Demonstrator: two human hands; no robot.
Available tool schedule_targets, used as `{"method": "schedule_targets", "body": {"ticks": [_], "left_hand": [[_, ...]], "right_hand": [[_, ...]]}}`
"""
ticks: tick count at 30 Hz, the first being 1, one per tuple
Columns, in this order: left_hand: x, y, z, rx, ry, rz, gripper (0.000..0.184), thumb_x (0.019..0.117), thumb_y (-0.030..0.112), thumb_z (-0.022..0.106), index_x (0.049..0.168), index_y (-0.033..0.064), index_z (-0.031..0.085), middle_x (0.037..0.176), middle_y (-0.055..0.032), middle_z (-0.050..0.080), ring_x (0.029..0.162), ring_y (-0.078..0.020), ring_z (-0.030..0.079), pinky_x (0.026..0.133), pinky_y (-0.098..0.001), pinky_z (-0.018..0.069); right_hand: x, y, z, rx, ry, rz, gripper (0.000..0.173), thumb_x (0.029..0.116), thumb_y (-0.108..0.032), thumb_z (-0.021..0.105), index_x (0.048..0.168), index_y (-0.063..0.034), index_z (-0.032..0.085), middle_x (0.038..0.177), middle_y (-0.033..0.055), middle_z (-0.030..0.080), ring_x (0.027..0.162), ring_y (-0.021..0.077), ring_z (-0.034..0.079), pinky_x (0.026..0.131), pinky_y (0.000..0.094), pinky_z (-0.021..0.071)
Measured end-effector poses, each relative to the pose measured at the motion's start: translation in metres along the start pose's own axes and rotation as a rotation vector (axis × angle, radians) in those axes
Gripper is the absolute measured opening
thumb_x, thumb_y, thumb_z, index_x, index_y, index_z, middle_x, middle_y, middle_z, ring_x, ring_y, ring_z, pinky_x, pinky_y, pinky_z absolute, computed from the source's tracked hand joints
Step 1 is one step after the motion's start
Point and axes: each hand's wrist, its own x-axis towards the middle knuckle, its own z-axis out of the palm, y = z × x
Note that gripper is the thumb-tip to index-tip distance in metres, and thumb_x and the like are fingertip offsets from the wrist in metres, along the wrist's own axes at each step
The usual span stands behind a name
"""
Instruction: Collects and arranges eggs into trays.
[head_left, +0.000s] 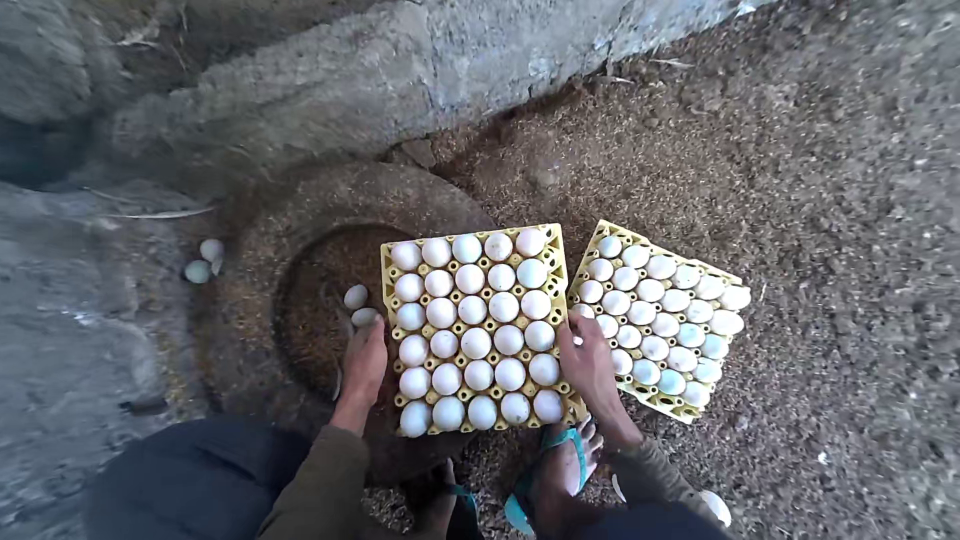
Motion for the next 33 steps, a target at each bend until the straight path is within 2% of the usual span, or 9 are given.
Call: {"method": "schedule_targets", "body": {"ticks": [6,12,17,19,22,24,25,28,33], "left_hand": [[-0.014,0.028,-0.008,0.170,-0.023,-0.021,0.065,0.1105,0.048,0.032,0.114,-0.0067,0.067,0.118,-0.0281,0.065,0.117,-0.0392,0.061,0.099,-0.0618,0.0453],[-0.009,0.026,-0.004,0.043,0.026,-0.040,0.061,0.1105,0.046,0.032,0.117,-0.0039,0.067,0.113,-0.0227,0.067,0.105,-0.0316,0.064,0.092,-0.0559,0.0490],[-0.009,0.029,-0.003,-0.054,-0.003,-0.073,0.060,0.1107,0.047,0.027,0.119,-0.0019,0.062,0.105,-0.0160,0.062,0.091,-0.0231,0.059,0.081,-0.0478,0.0490],[-0.010,0.030,-0.003,-0.083,-0.006,-0.102,0.060,0.1102,0.049,0.025,0.114,0.0013,0.061,0.094,-0.0102,0.059,0.081,-0.0186,0.057,0.072,-0.0428,0.0487],[-0.012,0.029,-0.007,-0.132,-0.042,-0.138,0.063,0.1099,0.052,0.022,0.114,0.0026,0.060,0.092,-0.0099,0.060,0.079,-0.0188,0.058,0.070,-0.0425,0.0499],[-0.013,0.025,-0.009,-0.122,-0.011,-0.125,0.060,0.1094,0.053,0.021,0.107,0.0069,0.060,0.086,-0.0058,0.059,0.072,-0.0154,0.058,0.063,-0.0383,0.0497],[-0.014,0.024,-0.010,-0.115,0.011,-0.097,0.059,0.1095,0.053,0.021,0.110,0.0088,0.060,0.091,-0.0046,0.060,0.076,-0.0139,0.058,0.065,-0.0374,0.0493],[-0.021,0.021,-0.025,-0.159,-0.019,-0.007,0.063,0.1098,0.050,0.018,0.145,0.0087,0.049,0.139,-0.0132,0.057,0.123,-0.0217,0.057,0.100,-0.0505,0.0480],[-0.030,0.028,-0.048,-0.292,-0.017,0.128,0.054,0.1110,0.042,0.018,0.134,0.0099,0.054,0.117,-0.0004,0.065,0.103,-0.0067,0.063,0.089,-0.0342,0.0553]], "right_hand": [[-0.005,-0.004,-0.008,-0.084,-0.003,-0.014,0.039,0.1029,-0.024,0.056,0.131,0.0006,0.066,0.126,0.0217,0.063,0.109,0.0279,0.066,0.092,0.0389,0.0561],[-0.007,-0.010,-0.013,-0.111,-0.042,-0.009,0.043,0.1001,-0.027,0.055,0.131,0.0012,0.066,0.123,0.0223,0.063,0.108,0.0314,0.065,0.093,0.0444,0.0537],[0.000,-0.019,-0.024,0.001,-0.166,0.150,0.047,0.1014,-0.033,0.052,0.135,-0.0017,0.060,0.129,0.0200,0.061,0.112,0.0296,0.064,0.096,0.0469,0.0511],[0.006,-0.021,-0.030,0.052,-0.201,0.191,0.044,0.1034,-0.034,0.049,0.131,-0.0026,0.061,0.120,0.0170,0.065,0.105,0.0270,0.065,0.092,0.0470,0.0512],[0.010,-0.024,-0.037,0.084,-0.231,0.214,0.038,0.1064,-0.035,0.044,0.118,-0.0051,0.065,0.094,0.0094,0.065,0.084,0.0213,0.063,0.077,0.0438,0.0500],[0.008,-0.026,-0.038,0.080,-0.271,0.218,0.037,0.1069,-0.035,0.042,0.114,-0.0055,0.065,0.089,0.0092,0.063,0.081,0.0226,0.062,0.075,0.0457,0.0493],[0.006,-0.028,-0.038,0.084,-0.293,0.214,0.037,0.1068,-0.035,0.042,0.112,-0.0058,0.064,0.088,0.0093,0.062,0.081,0.0230,0.062,0.074,0.0461,0.0492],[-0.001,-0.038,-0.037,0.121,-0.337,0.157,0.033,0.1063,-0.035,0.041,0.105,-0.0071,0.060,0.082,0.0071,0.057,0.075,0.0210,0.058,0.069,0.0438,0.0475],[-0.012,-0.053,-0.040,0.191,-0.382,0.062,0.034,0.1069,-0.036,0.042,0.108,-0.0056,0.057,0.082,0.0077,0.056,0.074,0.0206,0.059,0.069,0.0429,0.0489]]}}
